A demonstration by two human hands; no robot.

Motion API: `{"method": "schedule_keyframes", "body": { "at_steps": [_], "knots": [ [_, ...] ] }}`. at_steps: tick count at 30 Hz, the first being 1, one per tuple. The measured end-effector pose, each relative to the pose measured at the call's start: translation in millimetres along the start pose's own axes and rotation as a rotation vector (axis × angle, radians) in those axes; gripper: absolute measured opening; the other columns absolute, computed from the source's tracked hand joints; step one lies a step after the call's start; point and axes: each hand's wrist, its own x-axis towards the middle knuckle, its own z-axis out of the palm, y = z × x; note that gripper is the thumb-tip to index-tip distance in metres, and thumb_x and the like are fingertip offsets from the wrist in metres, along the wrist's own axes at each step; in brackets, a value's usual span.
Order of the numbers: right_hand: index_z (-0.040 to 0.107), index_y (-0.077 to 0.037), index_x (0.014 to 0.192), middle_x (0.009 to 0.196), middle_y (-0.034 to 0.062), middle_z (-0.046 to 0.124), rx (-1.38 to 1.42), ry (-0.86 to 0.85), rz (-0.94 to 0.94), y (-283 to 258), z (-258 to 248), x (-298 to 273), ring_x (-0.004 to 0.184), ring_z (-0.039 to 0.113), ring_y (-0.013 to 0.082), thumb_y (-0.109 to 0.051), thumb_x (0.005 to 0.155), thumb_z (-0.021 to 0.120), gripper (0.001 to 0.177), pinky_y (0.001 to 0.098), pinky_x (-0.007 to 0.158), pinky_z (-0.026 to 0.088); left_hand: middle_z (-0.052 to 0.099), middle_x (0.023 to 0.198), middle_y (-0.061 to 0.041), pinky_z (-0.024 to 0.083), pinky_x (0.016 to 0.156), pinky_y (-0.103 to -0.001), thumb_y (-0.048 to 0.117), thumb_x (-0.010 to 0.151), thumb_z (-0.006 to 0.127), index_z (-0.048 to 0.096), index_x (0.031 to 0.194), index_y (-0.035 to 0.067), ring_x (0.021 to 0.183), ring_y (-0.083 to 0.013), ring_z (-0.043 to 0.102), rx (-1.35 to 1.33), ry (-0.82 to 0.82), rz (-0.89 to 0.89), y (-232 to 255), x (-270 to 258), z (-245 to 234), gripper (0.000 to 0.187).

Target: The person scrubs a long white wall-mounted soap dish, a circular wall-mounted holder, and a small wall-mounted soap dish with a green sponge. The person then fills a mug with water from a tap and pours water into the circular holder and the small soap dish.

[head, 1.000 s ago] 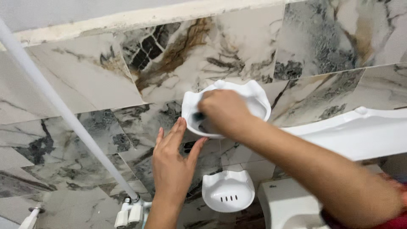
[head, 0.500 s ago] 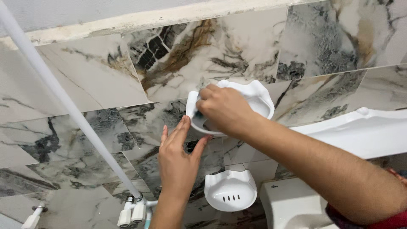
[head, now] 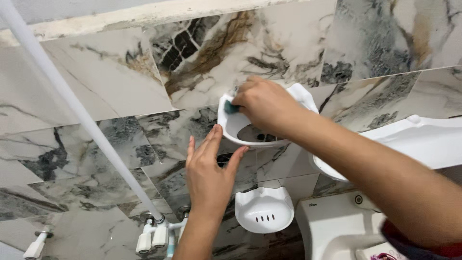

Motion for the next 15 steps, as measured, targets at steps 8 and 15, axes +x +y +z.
{"method": "schedule_keyframes", "body": {
  "at_steps": [8,15],
  "knots": [
    [0.080,-0.007,0.091,0.095,0.0083,0.075,-0.095,-0.025,0.003,3.2,-1.5,0.5,0.098,0.061,0.0309,-0.007,0.079,0.067,0.017,0.0423,0.087,0.053,0.070,0.128,-0.021,0.033,0.118,-0.055,0.039,0.081,0.083,0.066,0.128,-0.006,0.120,-0.0298,0.068,0.012,-0.005,0.014,-0.6,0.0,-0.2,0.067],
    [0.080,-0.008,0.091,0.096,0.0074,0.075,-0.155,-0.062,-0.036,2.0,-7.3,1.8,0.101,0.061,0.0306,-0.008,0.078,0.068,0.017,0.0406,0.086,0.052,0.069,0.130,-0.021,0.030,0.118,-0.055,0.039,0.081,0.083,0.065,0.130,-0.006,0.123,-0.0297,0.066,0.002,-0.022,0.011,-1.2,-0.1,-1.7,0.068]
  ]
}}
